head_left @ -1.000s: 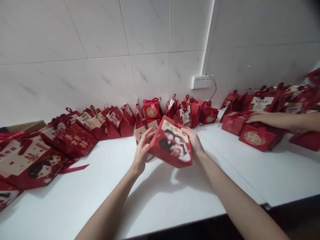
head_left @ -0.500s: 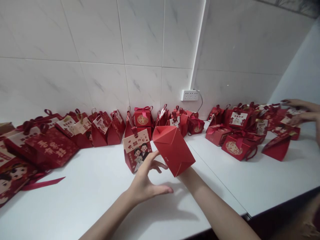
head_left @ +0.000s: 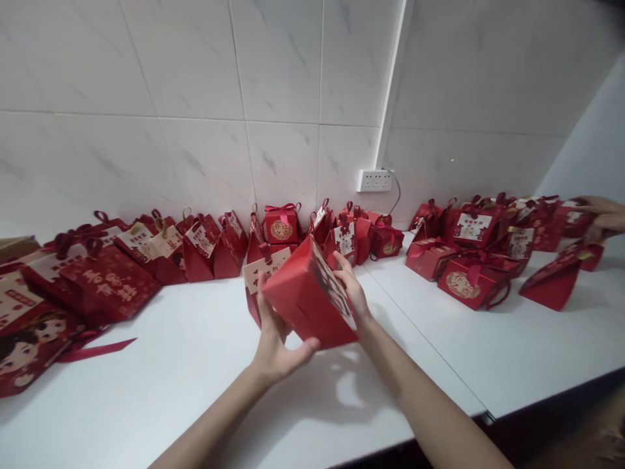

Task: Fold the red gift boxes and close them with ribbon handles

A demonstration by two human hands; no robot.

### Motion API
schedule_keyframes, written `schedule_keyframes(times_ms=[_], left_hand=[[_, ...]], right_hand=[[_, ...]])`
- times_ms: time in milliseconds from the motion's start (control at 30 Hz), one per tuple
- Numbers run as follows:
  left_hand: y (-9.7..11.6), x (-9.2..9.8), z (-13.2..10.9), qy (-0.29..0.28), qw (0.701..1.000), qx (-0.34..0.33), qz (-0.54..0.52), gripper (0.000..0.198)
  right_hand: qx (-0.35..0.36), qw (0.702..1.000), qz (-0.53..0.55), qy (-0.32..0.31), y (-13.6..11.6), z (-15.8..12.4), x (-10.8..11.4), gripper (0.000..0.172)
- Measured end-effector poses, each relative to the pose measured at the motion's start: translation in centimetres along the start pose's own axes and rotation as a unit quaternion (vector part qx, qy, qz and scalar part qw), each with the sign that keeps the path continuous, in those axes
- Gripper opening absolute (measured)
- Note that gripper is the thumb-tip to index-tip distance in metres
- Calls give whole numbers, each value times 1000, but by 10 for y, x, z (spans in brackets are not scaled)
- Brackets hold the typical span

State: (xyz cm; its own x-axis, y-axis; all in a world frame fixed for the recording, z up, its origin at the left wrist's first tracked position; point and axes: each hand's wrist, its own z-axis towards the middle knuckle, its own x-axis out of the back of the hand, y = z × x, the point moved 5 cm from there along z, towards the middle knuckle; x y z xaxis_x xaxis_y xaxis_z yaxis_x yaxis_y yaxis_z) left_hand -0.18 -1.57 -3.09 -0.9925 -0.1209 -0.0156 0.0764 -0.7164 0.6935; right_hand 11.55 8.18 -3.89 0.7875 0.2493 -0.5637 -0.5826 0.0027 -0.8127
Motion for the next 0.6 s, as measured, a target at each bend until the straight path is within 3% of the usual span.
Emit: schedule_keyframes(times_ms=[67, 167, 233, 333, 400, 467, 533, 600], left_hand=[[-7, 9, 8, 67, 987, 107, -98, 95], [-15, 19, 18, 134, 948, 217, -191, 77], [-19, 23, 22, 157, 931, 257, -205, 63], [-23, 24, 23, 155, 931, 273, -184, 55], [-25, 24, 21, 141, 939, 272, -156, 57], [-25, 27, 20, 120, 957, 246, -99, 59], [-17, 36, 23, 129, 980, 148, 11, 55], [-3, 50, 24, 176, 970, -1, 170, 54]], right_hand=[[1, 1000, -7, 4, -3, -6, -5, 57], [-6, 999, -38, 10, -4, -11, -7, 49], [-18, 998, -46, 40, -3, -11, -5, 45], [-46, 995, -44, 83, 1, -8, 1, 31], [-58, 994, -36, 87, 3, -6, 2, 26], [-31, 994, -32, 101, -2, -6, 5, 35], [70, 984, -66, 151, -19, -8, 13, 47], [223, 942, -139, 207, -41, -13, 22, 53]])
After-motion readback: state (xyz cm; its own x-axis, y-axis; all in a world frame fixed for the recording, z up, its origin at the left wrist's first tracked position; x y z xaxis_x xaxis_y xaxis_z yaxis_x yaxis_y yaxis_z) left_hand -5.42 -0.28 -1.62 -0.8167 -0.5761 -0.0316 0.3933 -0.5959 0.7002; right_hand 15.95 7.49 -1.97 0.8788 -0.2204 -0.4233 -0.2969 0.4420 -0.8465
